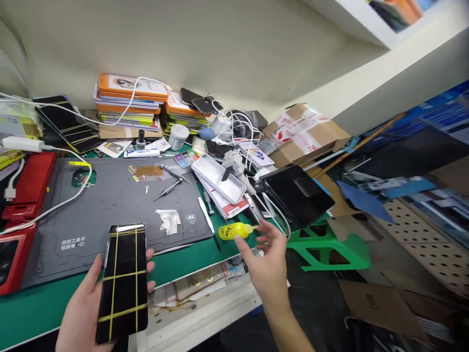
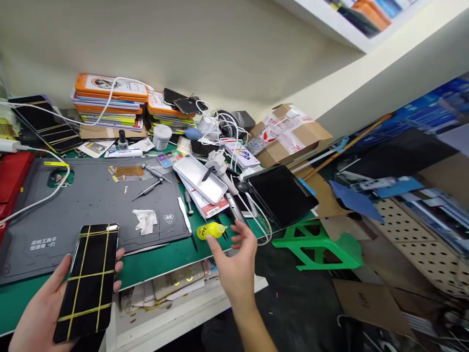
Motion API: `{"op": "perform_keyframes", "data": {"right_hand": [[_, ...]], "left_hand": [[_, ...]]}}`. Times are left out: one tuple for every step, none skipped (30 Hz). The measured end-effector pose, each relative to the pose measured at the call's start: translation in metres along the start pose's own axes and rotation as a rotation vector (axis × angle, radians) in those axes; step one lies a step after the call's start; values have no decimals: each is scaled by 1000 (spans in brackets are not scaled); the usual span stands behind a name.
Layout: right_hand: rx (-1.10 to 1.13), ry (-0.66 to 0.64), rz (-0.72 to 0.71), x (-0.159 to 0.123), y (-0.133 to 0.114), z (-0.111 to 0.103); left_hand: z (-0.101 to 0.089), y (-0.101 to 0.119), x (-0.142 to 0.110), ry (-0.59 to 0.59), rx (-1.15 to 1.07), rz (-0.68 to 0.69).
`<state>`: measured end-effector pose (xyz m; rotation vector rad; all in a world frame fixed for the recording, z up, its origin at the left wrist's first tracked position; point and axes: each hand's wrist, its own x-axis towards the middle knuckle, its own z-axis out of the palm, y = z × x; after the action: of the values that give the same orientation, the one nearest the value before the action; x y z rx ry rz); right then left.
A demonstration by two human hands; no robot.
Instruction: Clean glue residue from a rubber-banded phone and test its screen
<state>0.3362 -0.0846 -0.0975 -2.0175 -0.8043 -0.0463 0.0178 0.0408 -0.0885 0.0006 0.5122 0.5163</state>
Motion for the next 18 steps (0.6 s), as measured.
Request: {"op": "perform_keyframes", "data": {"right_hand": [[-66, -99, 5, 8, 5, 2], [-102, -177, 4, 14, 7, 4], [-117, -241, -3, 18, 6, 7], [-102, -278, -12, 21, 3, 8], [-76, -297, -17, 23, -2, 9], [-52, -319, -23, 24, -9, 9], [-38, -358, -39, 24, -17, 8], [-33, -414, -66, 25, -26, 6], [-38, -485, -102, 26, -34, 4], [-54, -569, -144, 28, -43, 2], [-81, -658, -184, 30, -52, 1], [-122, -744, -214, 32, -60, -1], [-170, -824, -230, 35, -68, -1], [-226, -898, -233, 37, -75, -1], [-290, -964, -227, 39, -82, -1], [-361, -1020, -218, 41, -88, 0], [-437, -1064, -212, 43, -95, 1], [-513, -1094, -214, 45, -101, 2]], "left_hand": [[3, -1, 0, 57, 44, 25], [5, -2, 0, 109, 87, 37], [7, -2, 0, 149, 124, 38], [9, -3, -1, 177, 151, 34], [10, -4, -1, 193, 167, 30], [11, -5, -2, 207, 171, 33], [13, -6, -2, 221, 166, 41], [14, -7, -2, 234, 157, 55], [16, -9, -3, 244, 146, 68], [19, -10, -3, 250, 134, 80], [22, -11, -4, 254, 121, 87], [25, -12, -4, 257, 110, 89], [28, -12, -5, 262, 101, 87], [31, -13, -5, 271, 94, 85], [33, -13, -5, 280, 89, 84], [35, -12, -5, 286, 88, 82], [36, -12, -5, 290, 89, 78], [36, -11, -5, 291, 92, 73]]}}
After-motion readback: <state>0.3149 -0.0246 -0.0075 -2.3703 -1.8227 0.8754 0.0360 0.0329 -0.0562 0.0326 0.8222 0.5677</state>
